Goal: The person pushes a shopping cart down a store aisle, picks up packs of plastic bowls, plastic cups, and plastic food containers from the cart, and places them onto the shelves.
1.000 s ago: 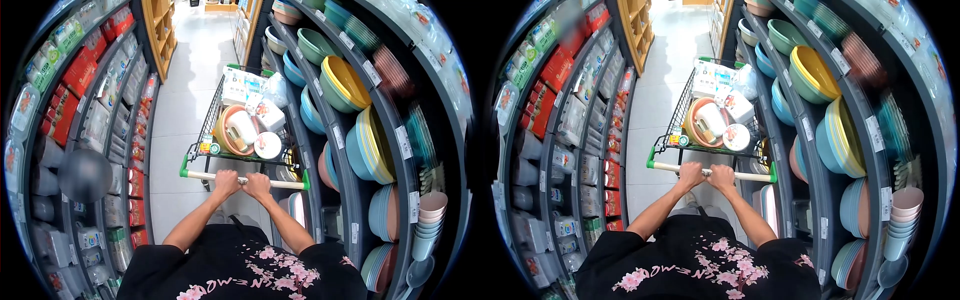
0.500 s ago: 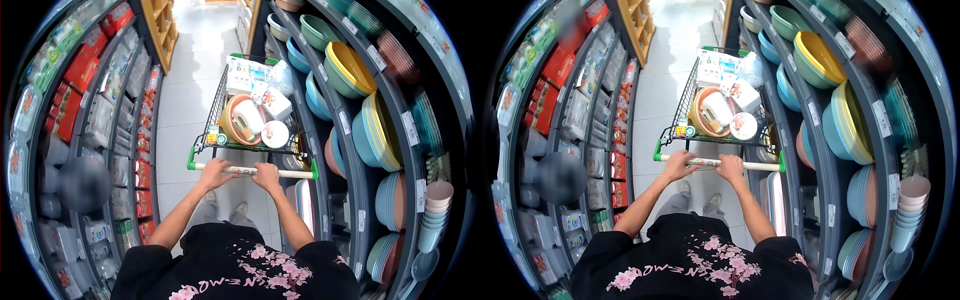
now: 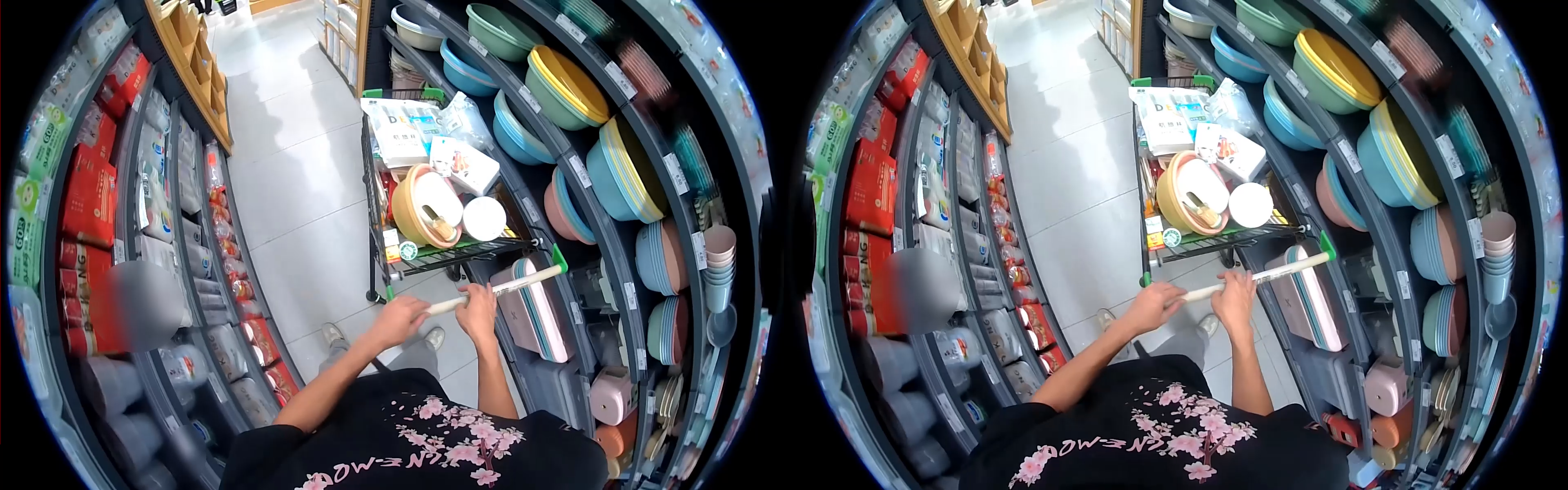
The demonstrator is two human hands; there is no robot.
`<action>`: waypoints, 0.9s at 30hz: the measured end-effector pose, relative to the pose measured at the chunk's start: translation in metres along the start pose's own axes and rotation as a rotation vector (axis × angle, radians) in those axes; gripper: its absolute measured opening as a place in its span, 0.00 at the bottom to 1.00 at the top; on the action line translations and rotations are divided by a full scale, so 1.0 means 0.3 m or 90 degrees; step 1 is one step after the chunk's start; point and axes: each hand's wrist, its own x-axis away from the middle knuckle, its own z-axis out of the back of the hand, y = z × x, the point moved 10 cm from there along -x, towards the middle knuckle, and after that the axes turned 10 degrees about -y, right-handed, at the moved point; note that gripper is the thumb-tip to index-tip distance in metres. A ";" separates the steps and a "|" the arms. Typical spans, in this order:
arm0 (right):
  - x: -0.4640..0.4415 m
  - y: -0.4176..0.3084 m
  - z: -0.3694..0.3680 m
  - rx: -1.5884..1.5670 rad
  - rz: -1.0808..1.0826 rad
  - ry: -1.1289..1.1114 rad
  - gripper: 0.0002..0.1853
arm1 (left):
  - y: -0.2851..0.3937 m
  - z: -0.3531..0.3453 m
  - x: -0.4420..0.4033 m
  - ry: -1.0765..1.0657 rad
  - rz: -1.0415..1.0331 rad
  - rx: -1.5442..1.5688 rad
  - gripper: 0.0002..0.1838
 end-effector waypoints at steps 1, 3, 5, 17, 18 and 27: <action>0.018 -0.025 -0.031 -0.031 -0.025 -0.030 0.15 | 0.017 -0.003 0.018 -0.031 -0.032 -0.008 0.12; 0.046 -0.074 -0.069 -0.077 -0.063 -0.031 0.15 | 0.015 0.023 0.063 -0.029 -0.082 -0.027 0.12; 0.048 -0.110 -0.083 -0.141 -0.081 -0.005 0.14 | 0.011 0.051 0.068 -0.017 -0.140 -0.063 0.13; -0.030 -0.126 0.003 -0.356 -0.202 0.246 0.11 | -0.076 0.052 -0.049 -0.186 -0.071 0.294 0.14; -0.049 -0.116 0.025 -0.448 -0.197 0.306 0.10 | -0.082 0.079 -0.077 -0.197 -0.071 0.294 0.14; -0.588 -0.103 0.050 -0.652 -0.144 0.420 0.10 | -0.364 0.508 -0.715 -0.128 0.025 0.348 0.11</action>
